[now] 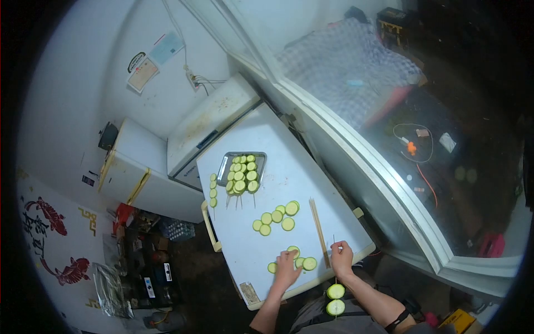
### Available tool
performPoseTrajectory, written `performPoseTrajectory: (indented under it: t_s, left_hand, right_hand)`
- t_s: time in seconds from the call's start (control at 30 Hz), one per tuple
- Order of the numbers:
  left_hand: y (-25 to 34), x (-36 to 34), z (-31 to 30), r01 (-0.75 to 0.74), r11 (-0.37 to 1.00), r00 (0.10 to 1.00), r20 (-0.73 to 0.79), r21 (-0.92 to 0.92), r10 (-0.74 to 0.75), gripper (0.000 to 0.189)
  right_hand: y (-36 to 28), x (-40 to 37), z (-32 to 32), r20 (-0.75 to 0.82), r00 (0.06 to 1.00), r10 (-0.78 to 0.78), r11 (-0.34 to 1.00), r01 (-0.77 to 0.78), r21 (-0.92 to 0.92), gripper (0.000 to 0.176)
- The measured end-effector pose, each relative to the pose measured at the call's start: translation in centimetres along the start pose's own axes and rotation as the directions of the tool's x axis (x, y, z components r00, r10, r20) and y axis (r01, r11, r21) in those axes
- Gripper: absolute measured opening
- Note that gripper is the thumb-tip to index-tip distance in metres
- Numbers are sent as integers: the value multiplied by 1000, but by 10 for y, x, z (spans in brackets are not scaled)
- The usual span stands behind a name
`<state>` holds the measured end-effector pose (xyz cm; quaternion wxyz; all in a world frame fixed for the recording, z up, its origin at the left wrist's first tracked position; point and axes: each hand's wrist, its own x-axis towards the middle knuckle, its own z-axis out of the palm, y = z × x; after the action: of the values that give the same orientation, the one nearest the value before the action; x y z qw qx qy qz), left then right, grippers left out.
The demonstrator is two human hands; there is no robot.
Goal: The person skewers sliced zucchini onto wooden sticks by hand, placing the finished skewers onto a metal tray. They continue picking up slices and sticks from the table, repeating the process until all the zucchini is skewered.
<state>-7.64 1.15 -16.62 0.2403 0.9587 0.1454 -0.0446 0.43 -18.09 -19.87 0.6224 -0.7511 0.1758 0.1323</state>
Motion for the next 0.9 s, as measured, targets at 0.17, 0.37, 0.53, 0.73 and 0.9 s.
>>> performPoseTrajectory:
  t_s: [0.17,0.37,0.53,0.73,0.9]
  left_hand:
    - [35,-6,7,-123,988,979,173,92,105,69]
    - [30,-4,26,-167,963,961,252,209,112,68]
    - [33,4,18,-71,995,997,-8,75,72,59]
    - [-24,41,11,333,942,899,-283,-50,-333,48]
    - [-80,92,-14,397,911,834,-372,-111,-408,49]
  right_hand:
    - [1,0,5,31,999,22,999,-24,42,19]
    - [3,-4,2,1,994,-111,994,111,-17,14]
    - [1,-4,-2,31,999,-42,999,42,14,14]
    - [17,0,-2,44,999,18,998,-21,67,15]
    - [8,-5,-15,49,998,30,999,-32,34,15]
